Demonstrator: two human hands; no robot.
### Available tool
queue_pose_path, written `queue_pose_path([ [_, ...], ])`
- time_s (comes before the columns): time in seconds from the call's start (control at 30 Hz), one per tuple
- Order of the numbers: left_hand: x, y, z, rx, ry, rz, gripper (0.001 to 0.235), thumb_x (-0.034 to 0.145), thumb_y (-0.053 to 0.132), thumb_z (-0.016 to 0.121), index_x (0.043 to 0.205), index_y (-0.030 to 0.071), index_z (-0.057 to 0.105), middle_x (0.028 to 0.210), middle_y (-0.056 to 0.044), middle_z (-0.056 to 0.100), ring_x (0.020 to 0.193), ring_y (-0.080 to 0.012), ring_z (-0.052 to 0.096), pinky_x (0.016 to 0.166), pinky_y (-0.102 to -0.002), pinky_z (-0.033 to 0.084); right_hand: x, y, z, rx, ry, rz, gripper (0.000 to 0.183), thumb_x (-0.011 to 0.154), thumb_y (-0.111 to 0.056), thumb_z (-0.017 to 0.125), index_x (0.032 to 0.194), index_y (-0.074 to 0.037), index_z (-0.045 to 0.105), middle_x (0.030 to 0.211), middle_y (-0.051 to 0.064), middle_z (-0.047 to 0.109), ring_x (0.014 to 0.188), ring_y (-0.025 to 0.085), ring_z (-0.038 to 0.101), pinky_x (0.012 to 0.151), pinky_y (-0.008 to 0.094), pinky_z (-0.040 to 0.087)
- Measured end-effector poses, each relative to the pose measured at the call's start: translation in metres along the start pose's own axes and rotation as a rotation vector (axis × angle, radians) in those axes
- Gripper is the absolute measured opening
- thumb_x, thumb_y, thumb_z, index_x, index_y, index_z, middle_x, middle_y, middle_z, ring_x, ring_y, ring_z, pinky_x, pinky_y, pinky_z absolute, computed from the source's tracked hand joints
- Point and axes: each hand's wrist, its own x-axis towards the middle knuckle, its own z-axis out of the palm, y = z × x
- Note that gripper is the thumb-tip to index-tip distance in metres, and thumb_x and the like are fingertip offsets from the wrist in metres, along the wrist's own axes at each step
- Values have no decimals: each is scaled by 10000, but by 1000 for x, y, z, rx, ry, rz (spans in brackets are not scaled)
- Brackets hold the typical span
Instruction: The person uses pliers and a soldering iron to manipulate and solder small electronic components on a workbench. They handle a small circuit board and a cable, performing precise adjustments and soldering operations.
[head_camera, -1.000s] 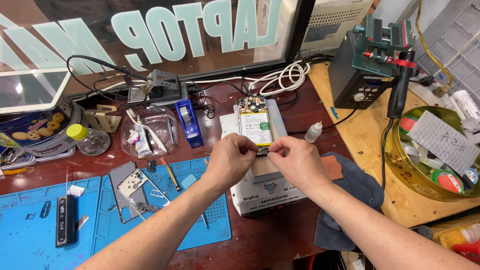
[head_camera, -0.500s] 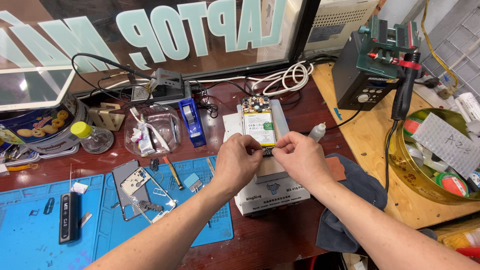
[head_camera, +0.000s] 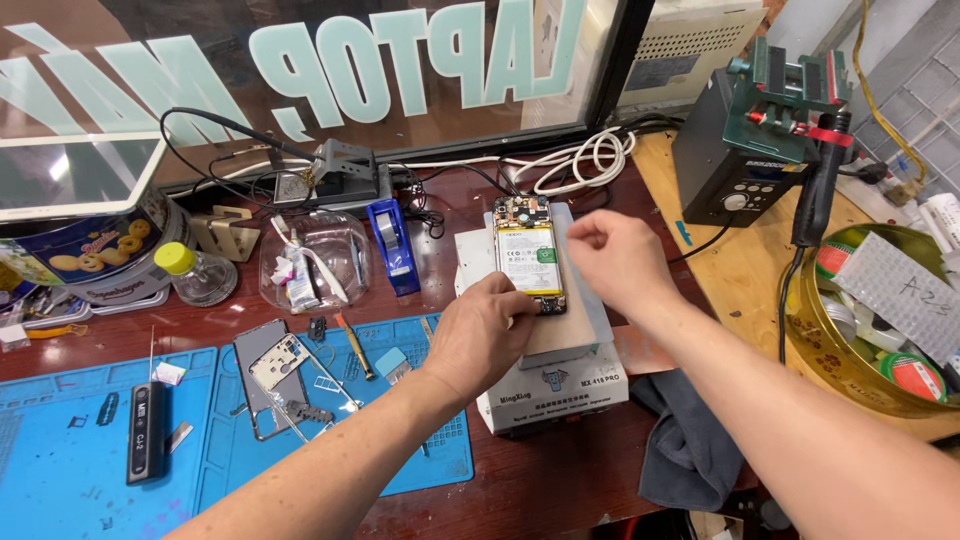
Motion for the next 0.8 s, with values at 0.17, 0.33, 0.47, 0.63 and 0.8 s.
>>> queue_pose_path([
  [0.17,5,1,-2,-128,-27,-193,123,803,149,710,879,107,797,929,-99,684,879,-277,693,823,-402,567,39,-8,18,-15,-49,-253,393,794,-96,695,1187,-93,698,913,45,778,845,229,738,779,367,561],
  [0.33,6,2,-5,-149,-38,-211,139,791,134,709,888,104,804,955,-94,682,878,-276,688,830,-406,559,40,-26,21,-134,-76,-155,437,793,-74,677,1227,-119,685,907,53,773,885,266,740,812,404,561],
  [0.47,8,4,-5,-143,-59,-232,153,787,124,703,892,103,811,953,-97,678,884,-276,683,848,-406,554,33,-34,20,-274,-34,-242,420,820,-79,684,1238,-129,694,931,61,770,904,300,722,791,452,551],
  [0.63,9,3,-6,-152,-77,-222,155,798,131,697,899,92,807,961,-91,681,888,-263,687,849,-400,558,49,-34,20,-342,-173,-179,427,821,-49,695,1243,-117,700,907,74,764,854,263,726,760,419,564],
  [0.8,8,3,-7,-167,-82,-220,157,802,132,693,899,93,810,966,-92,683,889,-258,691,854,-396,559,72,-25,21,61,-414,88,531,787,62,660,1303,-64,655,818,57,720,659,175,670,557,340,522],
])
